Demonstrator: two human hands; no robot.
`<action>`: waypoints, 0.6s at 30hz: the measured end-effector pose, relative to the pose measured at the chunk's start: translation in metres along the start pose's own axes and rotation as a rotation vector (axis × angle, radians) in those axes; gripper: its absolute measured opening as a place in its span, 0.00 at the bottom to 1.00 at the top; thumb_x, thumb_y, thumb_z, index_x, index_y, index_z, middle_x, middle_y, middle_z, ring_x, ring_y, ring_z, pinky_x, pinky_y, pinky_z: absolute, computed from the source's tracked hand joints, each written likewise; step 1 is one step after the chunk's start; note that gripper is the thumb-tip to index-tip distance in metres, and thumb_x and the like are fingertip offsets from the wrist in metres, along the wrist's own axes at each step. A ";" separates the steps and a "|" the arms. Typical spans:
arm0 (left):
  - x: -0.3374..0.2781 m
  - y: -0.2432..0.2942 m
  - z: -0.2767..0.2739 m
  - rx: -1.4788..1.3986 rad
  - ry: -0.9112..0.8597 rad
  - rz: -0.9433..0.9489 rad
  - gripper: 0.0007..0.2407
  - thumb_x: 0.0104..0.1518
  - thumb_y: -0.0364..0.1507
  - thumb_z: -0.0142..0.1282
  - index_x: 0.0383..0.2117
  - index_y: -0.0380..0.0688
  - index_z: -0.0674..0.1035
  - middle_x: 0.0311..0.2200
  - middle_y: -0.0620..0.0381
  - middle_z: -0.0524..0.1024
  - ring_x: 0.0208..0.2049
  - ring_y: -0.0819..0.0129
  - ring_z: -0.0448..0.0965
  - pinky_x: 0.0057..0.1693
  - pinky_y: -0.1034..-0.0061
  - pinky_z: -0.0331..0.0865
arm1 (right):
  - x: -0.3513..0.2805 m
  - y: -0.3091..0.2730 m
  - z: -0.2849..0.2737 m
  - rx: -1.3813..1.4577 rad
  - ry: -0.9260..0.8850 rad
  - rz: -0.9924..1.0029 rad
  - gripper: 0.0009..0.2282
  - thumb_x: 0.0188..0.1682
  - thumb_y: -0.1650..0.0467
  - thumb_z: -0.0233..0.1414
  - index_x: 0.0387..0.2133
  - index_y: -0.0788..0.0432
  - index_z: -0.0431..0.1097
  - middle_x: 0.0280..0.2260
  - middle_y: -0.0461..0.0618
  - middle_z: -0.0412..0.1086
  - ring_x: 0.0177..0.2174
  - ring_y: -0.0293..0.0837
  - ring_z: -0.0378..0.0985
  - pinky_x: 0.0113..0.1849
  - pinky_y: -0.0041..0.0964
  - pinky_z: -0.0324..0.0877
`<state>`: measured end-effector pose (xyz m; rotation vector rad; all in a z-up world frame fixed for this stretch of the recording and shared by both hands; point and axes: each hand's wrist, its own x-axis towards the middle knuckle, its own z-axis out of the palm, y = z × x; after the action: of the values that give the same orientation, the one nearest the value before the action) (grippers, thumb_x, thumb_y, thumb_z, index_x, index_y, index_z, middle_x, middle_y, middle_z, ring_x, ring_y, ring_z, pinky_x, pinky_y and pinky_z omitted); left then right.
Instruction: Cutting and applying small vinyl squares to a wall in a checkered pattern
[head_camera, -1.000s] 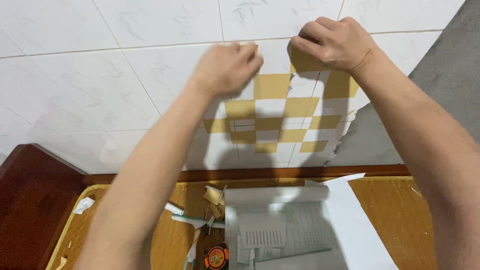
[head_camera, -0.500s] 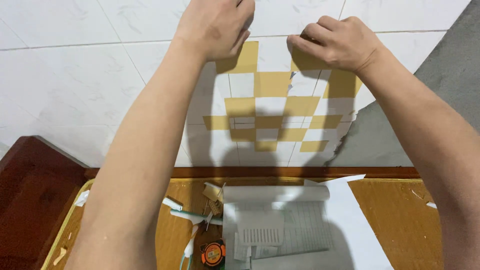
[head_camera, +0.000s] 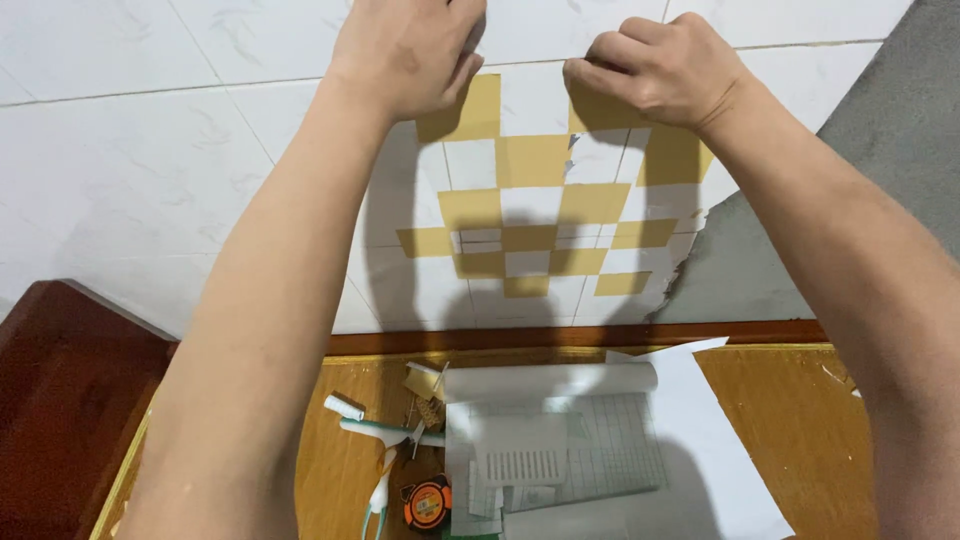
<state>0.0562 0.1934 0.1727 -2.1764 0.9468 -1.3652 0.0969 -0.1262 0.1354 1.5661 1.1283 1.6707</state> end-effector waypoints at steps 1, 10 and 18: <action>0.000 0.001 -0.002 0.042 0.007 0.005 0.09 0.58 0.38 0.64 0.37 0.51 0.78 0.37 0.58 0.76 0.34 0.62 0.76 0.39 0.68 0.71 | -0.002 -0.001 0.002 0.012 -0.008 0.004 0.08 0.57 0.66 0.58 0.44 0.33 0.74 0.36 0.26 0.67 0.27 0.23 0.63 0.22 0.14 0.59; -0.003 -0.002 -0.003 -0.112 -0.057 -0.054 0.06 0.57 0.34 0.64 0.33 0.50 0.79 0.26 0.61 0.79 0.20 0.59 0.76 0.29 0.67 0.71 | 0.000 0.003 0.000 0.009 0.011 -0.024 0.06 0.55 0.66 0.59 0.41 0.39 0.70 0.34 0.28 0.66 0.27 0.26 0.64 0.25 0.18 0.60; -0.002 -0.003 -0.009 -0.018 -0.138 -0.026 0.06 0.57 0.35 0.66 0.28 0.54 0.80 0.25 0.65 0.79 0.20 0.66 0.76 0.29 0.72 0.72 | 0.006 0.004 0.004 -0.073 -0.002 -0.103 0.05 0.54 0.65 0.57 0.42 0.40 0.72 0.32 0.30 0.64 0.28 0.27 0.62 0.25 0.18 0.59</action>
<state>0.0488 0.1971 0.1776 -2.2707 0.8851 -1.2046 0.1002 -0.1223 0.1414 1.4400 1.1151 1.6238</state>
